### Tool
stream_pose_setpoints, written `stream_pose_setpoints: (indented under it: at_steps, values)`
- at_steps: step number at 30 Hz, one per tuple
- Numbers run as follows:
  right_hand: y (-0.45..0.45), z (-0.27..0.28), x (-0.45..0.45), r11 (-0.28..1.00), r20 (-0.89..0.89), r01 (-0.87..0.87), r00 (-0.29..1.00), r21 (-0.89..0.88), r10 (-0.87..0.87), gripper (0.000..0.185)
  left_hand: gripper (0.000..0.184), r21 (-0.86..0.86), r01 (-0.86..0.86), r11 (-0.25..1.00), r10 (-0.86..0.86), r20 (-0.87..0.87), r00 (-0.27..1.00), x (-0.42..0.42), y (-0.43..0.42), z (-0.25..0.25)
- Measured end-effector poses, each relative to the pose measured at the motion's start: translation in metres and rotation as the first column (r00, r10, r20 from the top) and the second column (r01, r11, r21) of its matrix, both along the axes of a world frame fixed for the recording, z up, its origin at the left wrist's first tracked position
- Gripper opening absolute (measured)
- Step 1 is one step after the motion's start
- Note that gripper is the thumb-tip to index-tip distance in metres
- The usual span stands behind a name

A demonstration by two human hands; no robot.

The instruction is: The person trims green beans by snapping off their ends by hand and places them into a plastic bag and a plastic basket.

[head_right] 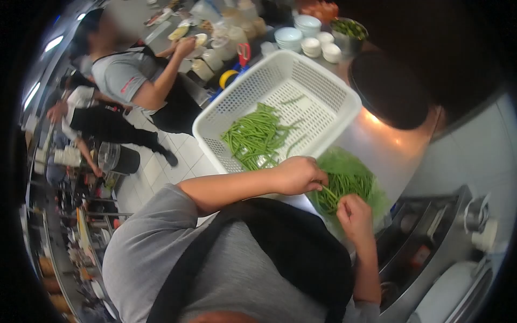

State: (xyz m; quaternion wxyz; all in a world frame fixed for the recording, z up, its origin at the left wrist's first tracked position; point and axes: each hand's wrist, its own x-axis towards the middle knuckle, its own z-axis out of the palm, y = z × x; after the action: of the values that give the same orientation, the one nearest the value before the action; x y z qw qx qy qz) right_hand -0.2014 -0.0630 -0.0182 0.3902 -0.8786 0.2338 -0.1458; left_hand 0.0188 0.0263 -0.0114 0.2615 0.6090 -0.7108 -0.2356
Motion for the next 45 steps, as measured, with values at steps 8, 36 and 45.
stream_pose_setpoints:
  at_steps: [8,36,45]
  values:
    - [0.010,-0.023,-0.013,0.983,0.225,0.115,0.963,0.143,-0.145,0.003,0.009,-0.022,0.040,0.999,-0.043,-0.218,0.975,-0.054,-0.008,-0.016]
    - [-0.027,-0.098,0.096,0.851,-0.116,0.195,0.952,-0.487,-0.285,0.031,0.023,-0.187,-0.106,0.977,0.197,0.588,0.784,-0.029,-0.010,-0.032]
    - [-0.059,-0.087,0.006,0.848,-0.029,0.253,0.962,0.465,-0.271,0.015,0.032,-0.014,-0.178,0.984,0.134,0.713,0.688,-0.021,-0.011,-0.031]
